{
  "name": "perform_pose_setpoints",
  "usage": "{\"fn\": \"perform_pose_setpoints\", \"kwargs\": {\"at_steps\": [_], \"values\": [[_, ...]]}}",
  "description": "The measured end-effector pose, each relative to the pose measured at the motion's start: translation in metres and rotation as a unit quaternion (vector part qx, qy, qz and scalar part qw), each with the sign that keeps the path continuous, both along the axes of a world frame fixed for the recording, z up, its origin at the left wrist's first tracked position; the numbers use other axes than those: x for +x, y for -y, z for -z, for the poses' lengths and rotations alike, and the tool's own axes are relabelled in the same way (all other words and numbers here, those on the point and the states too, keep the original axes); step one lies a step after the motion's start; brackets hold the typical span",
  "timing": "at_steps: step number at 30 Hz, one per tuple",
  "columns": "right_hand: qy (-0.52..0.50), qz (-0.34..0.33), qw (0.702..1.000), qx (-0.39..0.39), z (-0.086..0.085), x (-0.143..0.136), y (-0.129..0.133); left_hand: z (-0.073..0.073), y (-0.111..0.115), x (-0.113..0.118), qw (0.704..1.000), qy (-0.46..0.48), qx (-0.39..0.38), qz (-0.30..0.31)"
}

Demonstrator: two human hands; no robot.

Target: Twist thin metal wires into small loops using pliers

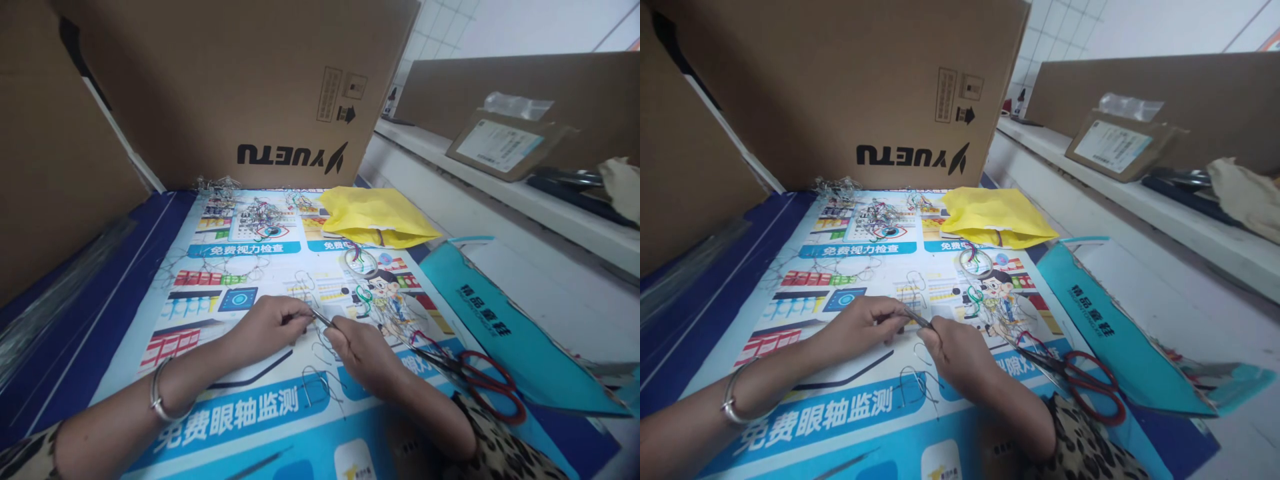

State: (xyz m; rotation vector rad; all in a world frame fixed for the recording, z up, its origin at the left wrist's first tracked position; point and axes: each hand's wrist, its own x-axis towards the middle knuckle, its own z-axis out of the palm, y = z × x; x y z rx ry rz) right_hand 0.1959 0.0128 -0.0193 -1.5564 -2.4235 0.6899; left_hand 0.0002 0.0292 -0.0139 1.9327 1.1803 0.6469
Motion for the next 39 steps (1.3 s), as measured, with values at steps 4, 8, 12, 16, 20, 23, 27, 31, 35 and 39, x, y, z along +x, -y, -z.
{"fn": "perform_pose_setpoints", "kwargs": {"at_steps": [4, 8, 12, 16, 20, 23, 27, 31, 35, 39], "values": [[-0.011, 0.011, 1.0, -0.001, -0.001, 0.0, 0.0, 0.005, 0.001, 0.001, 0.995, 0.048, -0.025, -0.079], [-0.002, 0.043, 0.999, 0.031, 0.003, 0.002, -0.003, 0.007, 0.0, 0.0, 0.985, 0.116, -0.051, -0.117], [0.028, 0.051, 0.996, 0.072, 0.006, 0.002, -0.005, 0.007, 0.002, 0.001, 0.987, 0.104, -0.026, -0.121], [0.056, 0.045, 0.993, 0.095, 0.007, 0.0, -0.004, 0.006, 0.004, 0.004, 0.99, 0.078, 0.005, -0.12], [0.077, 0.038, 0.991, 0.1, 0.009, -0.003, -0.003, 0.007, 0.006, 0.006, 0.99, 0.051, 0.031, -0.127], [0.083, 0.036, 0.991, 0.101, 0.01, -0.005, -0.003, 0.008, 0.007, 0.006, 0.99, 0.042, 0.053, -0.128], [0.094, 0.037, 0.991, 0.086, 0.01, -0.005, -0.002, 0.008, 0.007, 0.006, 0.989, 0.037, 0.07, -0.127], [0.105, 0.04, 0.991, 0.074, 0.008, -0.006, -0.002, 0.007, 0.007, 0.007, 0.989, 0.035, 0.073, -0.128], [0.112, 0.044, 0.99, 0.07, 0.007, -0.007, -0.003, 0.006, 0.009, 0.007, 0.988, 0.034, 0.08, -0.13], [0.12, 0.041, 0.99, 0.067, 0.006, -0.009, -0.002, 0.007, 0.01, 0.008, 0.986, 0.021, 0.092, -0.138]]}}
